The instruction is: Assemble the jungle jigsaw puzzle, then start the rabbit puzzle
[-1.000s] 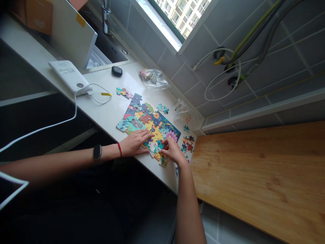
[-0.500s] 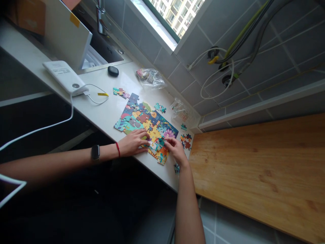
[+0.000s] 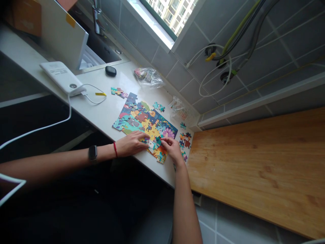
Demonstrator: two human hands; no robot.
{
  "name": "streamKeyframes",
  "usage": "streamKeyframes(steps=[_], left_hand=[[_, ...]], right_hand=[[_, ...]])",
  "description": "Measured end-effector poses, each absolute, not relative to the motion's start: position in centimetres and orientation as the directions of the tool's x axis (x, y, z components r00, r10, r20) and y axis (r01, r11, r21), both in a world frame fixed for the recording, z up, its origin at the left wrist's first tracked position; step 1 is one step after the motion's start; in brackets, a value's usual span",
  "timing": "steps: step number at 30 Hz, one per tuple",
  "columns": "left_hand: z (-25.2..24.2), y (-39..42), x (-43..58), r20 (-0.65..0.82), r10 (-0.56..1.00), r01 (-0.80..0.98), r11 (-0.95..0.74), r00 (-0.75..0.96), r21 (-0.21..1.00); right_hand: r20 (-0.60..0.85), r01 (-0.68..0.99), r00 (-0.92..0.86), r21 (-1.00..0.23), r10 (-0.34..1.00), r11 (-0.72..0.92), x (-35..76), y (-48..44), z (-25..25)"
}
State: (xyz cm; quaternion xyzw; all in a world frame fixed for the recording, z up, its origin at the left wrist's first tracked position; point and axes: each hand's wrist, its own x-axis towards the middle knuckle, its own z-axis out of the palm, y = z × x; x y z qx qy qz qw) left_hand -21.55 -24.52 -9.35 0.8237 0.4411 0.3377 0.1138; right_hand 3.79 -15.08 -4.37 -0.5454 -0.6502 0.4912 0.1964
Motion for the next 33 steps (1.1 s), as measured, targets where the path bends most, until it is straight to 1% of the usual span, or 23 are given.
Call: streamKeyframes(steps=[5, 11, 16, 20, 27, 33], left_hand=[[-9.5, -24.5, -21.6, 0.478, 0.787, 0.647, -0.603, 0.39, 0.466], [-9.5, -24.4, -21.6, 0.519, 0.741, 0.649, -0.65, 0.426, 0.394], [-9.4, -24.5, -21.4, 0.516, 0.72, 0.662, -0.669, 0.464, 0.339], [-9.1, -24.7, -21.4, 0.505, 0.719, 0.67, -0.67, 0.478, 0.32], [-8.9, -24.8, -21.3, 0.51, 0.706, 0.684, -0.676, 0.492, 0.275], [-9.2, -24.7, -21.3, 0.517, 0.698, 0.684, -0.68, 0.495, 0.263]], right_hand=[[-0.253, 0.529, -0.344, -0.848, 0.905, -0.036, 3.6, -15.1, -4.5], [-0.212, 0.51, -0.354, -0.86, 0.911, -0.002, 3.8, -15.1, -5.0], [-0.18, 0.518, -0.348, -0.855, 0.92, 0.028, 3.8, -15.2, -5.5], [-0.174, 0.515, -0.304, -0.857, 0.937, 0.008, 3.5, -15.4, -5.8], [-0.131, 0.445, -0.229, -0.895, 0.964, -0.016, 2.7, -16.1, -6.1], [-0.021, 0.383, -0.113, -0.924, 0.993, 0.024, 2.0, -17.2, -6.6]])
